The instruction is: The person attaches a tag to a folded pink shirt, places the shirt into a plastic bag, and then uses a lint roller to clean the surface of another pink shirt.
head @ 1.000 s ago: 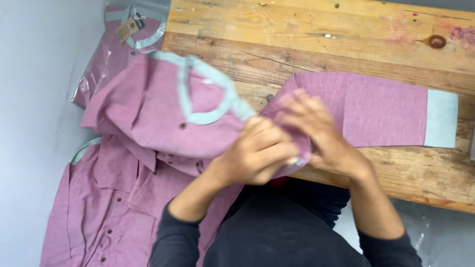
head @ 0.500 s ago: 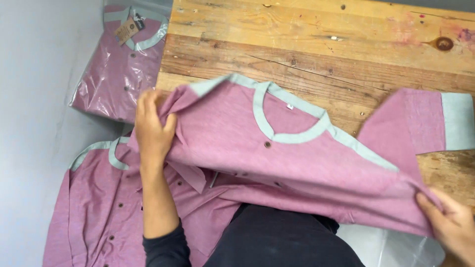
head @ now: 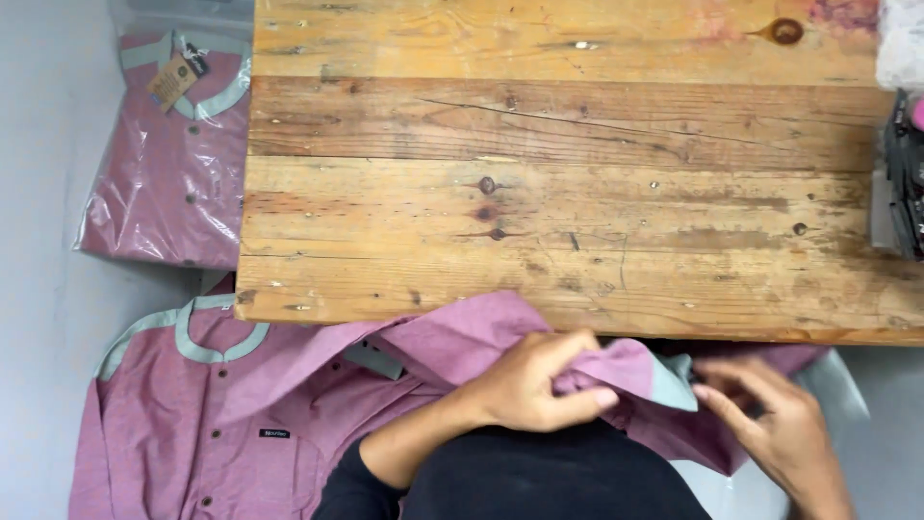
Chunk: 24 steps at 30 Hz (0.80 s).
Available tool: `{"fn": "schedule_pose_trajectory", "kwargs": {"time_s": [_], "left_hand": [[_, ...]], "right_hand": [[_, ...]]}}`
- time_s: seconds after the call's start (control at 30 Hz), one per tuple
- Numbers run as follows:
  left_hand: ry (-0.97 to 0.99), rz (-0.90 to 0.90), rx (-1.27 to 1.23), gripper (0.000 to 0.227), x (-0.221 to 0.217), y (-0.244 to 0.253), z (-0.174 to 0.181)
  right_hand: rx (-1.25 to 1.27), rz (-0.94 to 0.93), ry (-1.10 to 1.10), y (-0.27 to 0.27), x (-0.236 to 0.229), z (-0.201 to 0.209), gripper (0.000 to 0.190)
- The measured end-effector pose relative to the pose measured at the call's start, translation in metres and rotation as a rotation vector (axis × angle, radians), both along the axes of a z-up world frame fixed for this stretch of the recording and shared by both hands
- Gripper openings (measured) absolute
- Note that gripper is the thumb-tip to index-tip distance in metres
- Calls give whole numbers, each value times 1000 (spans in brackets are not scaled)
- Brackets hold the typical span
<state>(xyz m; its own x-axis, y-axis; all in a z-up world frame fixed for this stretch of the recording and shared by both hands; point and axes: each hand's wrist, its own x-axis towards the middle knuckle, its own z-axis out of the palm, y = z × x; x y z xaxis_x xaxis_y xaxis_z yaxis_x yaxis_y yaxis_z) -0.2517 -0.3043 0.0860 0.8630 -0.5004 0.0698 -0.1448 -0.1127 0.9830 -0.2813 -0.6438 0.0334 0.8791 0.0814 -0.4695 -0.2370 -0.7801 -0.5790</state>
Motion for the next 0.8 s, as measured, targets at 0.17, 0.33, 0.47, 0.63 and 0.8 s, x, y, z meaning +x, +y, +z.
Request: {"fn": "schedule_pose_trajectory", "kwargs": {"time_s": [0.17, 0.33, 0.47, 0.63, 0.8], "left_hand": [[-244, -80, -74, 24, 21, -11, 43], [-376, 309, 77, 23, 46, 23, 62], [-766, 474, 421, 11, 68, 68, 62], [-821, 735, 1147, 21, 72, 132, 48], [-615, 546, 1273, 30, 51, 167, 71]], "right_hand": [[276, 393, -709, 59, 34, 42, 128], [331, 232, -585, 94, 35, 26, 91], [407, -114, -684, 86, 59, 46, 9], [535, 113, -1048, 54, 102, 63, 39], [80, 291, -1262, 26, 136, 83, 20]]}}
